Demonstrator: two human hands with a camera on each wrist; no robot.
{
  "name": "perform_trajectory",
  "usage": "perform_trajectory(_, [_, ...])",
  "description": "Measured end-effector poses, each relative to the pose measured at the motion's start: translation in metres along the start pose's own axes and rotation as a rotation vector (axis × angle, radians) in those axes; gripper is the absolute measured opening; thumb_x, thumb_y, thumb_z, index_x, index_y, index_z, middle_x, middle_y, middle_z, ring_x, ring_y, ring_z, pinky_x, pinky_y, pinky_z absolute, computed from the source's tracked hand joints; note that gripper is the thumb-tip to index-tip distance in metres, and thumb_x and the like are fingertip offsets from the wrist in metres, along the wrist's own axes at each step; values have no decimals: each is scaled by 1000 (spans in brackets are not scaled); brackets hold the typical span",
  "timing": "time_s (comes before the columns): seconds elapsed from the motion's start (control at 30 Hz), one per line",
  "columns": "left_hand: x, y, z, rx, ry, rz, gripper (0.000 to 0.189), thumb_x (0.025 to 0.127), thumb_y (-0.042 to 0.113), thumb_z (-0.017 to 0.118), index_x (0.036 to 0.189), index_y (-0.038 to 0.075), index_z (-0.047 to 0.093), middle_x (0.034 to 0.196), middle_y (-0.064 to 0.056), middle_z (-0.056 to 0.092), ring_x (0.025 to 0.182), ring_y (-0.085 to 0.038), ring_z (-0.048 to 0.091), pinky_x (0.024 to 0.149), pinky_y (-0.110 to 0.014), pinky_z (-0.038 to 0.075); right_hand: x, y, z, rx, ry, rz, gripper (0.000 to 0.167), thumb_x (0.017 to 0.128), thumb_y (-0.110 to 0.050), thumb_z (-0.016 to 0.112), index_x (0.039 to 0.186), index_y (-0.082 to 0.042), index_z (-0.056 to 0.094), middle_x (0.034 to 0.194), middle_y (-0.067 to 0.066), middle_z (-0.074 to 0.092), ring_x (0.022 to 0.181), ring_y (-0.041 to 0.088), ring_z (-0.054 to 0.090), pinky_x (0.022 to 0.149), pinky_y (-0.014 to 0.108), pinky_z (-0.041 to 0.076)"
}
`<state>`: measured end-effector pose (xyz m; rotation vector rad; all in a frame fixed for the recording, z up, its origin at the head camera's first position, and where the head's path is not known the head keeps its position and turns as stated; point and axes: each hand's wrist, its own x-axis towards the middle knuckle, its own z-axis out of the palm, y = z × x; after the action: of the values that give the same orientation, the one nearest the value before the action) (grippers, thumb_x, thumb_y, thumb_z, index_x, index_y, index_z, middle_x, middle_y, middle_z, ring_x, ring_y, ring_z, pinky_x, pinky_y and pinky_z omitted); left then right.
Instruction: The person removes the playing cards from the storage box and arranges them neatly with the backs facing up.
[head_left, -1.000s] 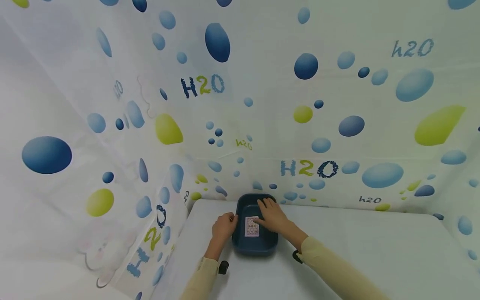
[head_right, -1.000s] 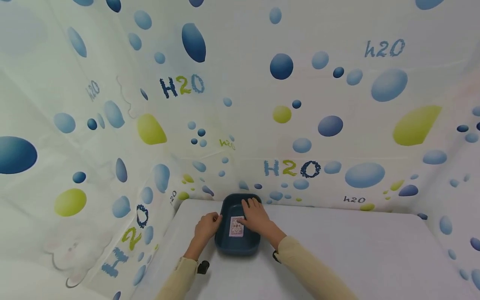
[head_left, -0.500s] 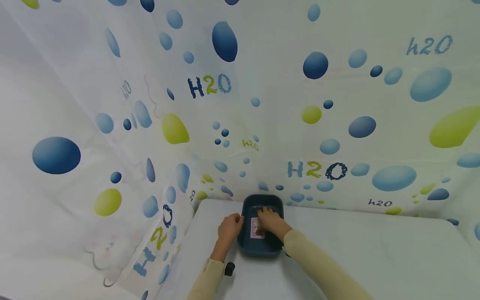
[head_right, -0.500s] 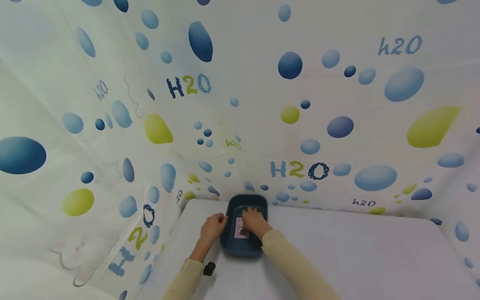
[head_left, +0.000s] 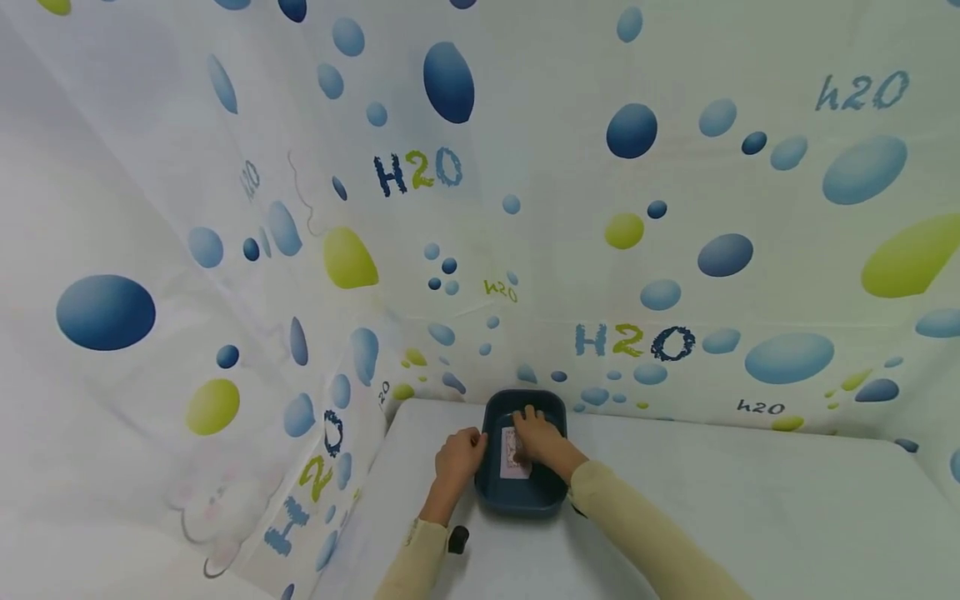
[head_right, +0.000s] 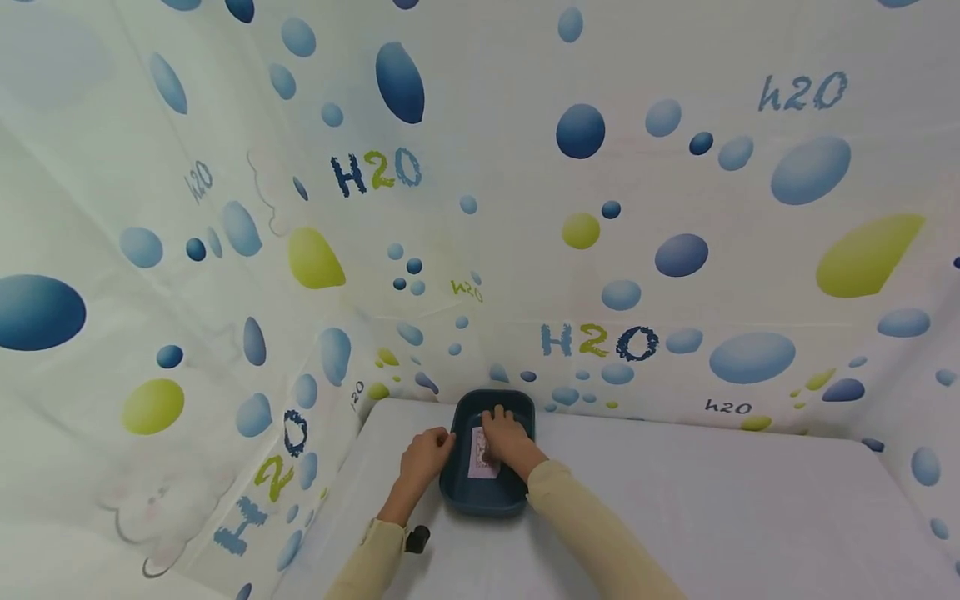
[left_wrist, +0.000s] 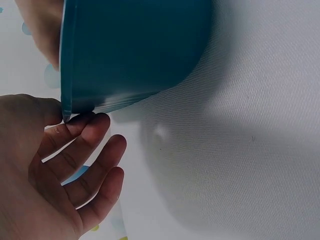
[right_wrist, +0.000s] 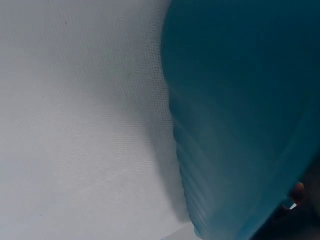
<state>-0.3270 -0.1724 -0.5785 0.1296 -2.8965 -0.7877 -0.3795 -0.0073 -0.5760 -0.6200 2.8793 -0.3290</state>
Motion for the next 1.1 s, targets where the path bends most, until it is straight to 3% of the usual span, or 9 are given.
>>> perform_trajectory(0.17, [1, 3, -1, 5, 10, -8, 30, 94, 32, 56, 71, 14, 58, 60, 1, 51, 51, -15, 46, 47, -32, 34, -3, 0, -9, 153, -2, 7, 67, 87, -13, 69, 141, -4, 33, 137, 25, 43, 124, 39, 46, 99, 50, 39])
perform_trajectory(0.27, [1, 4, -2, 1, 12, -16, 29, 95, 32, 56, 73, 13, 59, 61, 0, 52, 52, -16, 47, 48, -32, 35, -4, -1, -15, 267, -18, 3, 56, 88, -3, 63, 138, -4, 38, 133, 24, 48, 122, 36, 50, 97, 49, 41])
perform_trajectory(0.5, [2, 3, -2, 3, -16, -36, 28, 95, 33, 55, 77, 13, 61, 64, 0, 53, 54, -16, 47, 49, -31, 36, -12, 4, -25, 475, -12, -55, 31, 90, -3, 60, 120, -7, 55, 107, 10, 62, 88, 19, 59, 76, 35, 50])
perform_trajectory(0.67, [2, 3, -3, 17, -8, -27, 29, 95, 33, 55, 75, 13, 60, 63, 0, 52, 54, -16, 47, 49, -31, 35, -22, 16, -38, 624, -3, -82, 26, 92, -6, 60, 118, -9, 58, 90, 6, 59, 72, 18, 58, 62, 31, 50])
perform_trajectory(0.93, [2, 4, 0, 25, 9, -25, 29, 95, 32, 56, 73, 13, 59, 61, 0, 51, 54, -16, 46, 49, -31, 34, -42, 49, -50, 776, -4, -100, 27, 92, -3, 59, 119, -3, 56, 85, 8, 58, 73, 18, 59, 66, 36, 55])
perform_trajectory(1.1, [-3, 3, 2, 12, 3, -25, 29, 95, 31, 56, 73, 12, 59, 62, -1, 52, 53, -16, 46, 48, -31, 35, -62, 69, -55, 803, -12, -20, 27, 92, -6, 60, 118, -6, 57, 84, 8, 60, 74, 23, 60, 70, 41, 54])
